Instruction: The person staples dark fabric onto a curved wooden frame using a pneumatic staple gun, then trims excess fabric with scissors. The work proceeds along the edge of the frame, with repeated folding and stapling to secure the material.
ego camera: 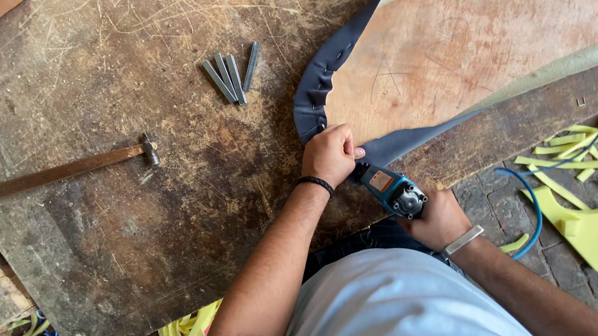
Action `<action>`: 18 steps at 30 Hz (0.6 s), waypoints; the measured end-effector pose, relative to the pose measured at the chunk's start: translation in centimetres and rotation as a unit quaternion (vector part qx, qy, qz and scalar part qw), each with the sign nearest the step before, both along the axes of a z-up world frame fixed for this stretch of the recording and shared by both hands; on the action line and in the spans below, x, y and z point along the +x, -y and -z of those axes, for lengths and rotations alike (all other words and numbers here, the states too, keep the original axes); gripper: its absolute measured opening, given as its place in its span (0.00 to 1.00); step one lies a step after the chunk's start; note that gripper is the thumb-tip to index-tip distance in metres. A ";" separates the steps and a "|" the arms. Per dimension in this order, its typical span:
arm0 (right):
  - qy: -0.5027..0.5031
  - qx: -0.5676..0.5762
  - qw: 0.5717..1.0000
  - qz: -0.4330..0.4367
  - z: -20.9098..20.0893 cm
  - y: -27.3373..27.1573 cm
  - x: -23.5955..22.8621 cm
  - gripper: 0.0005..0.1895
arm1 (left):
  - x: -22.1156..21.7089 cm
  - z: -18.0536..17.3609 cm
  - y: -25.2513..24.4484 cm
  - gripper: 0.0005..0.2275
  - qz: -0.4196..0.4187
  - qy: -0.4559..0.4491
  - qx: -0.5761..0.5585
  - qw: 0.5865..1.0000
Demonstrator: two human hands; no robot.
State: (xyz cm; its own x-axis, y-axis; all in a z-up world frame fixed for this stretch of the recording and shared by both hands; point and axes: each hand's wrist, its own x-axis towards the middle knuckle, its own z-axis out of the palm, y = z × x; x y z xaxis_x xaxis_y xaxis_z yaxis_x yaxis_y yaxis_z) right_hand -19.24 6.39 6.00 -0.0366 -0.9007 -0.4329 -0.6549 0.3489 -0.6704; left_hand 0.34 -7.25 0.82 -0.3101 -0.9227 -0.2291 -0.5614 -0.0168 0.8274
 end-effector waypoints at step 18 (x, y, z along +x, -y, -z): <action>-0.135 0.095 0.978 0.127 -1.3 -4.1 -7.2 0.21 | -0.5 -0.6 0.5 0.16 -0.028 0.019 -0.001 0.999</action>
State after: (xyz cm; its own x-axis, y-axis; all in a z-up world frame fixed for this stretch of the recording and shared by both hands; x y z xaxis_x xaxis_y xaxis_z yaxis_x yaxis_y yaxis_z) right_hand -26.44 10.48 7.30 -0.3849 -0.7517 -0.5356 -0.6748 0.6251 -0.3923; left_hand -0.12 -7.79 1.38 -0.2496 -0.9387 -0.2380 -0.5900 -0.0475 0.8060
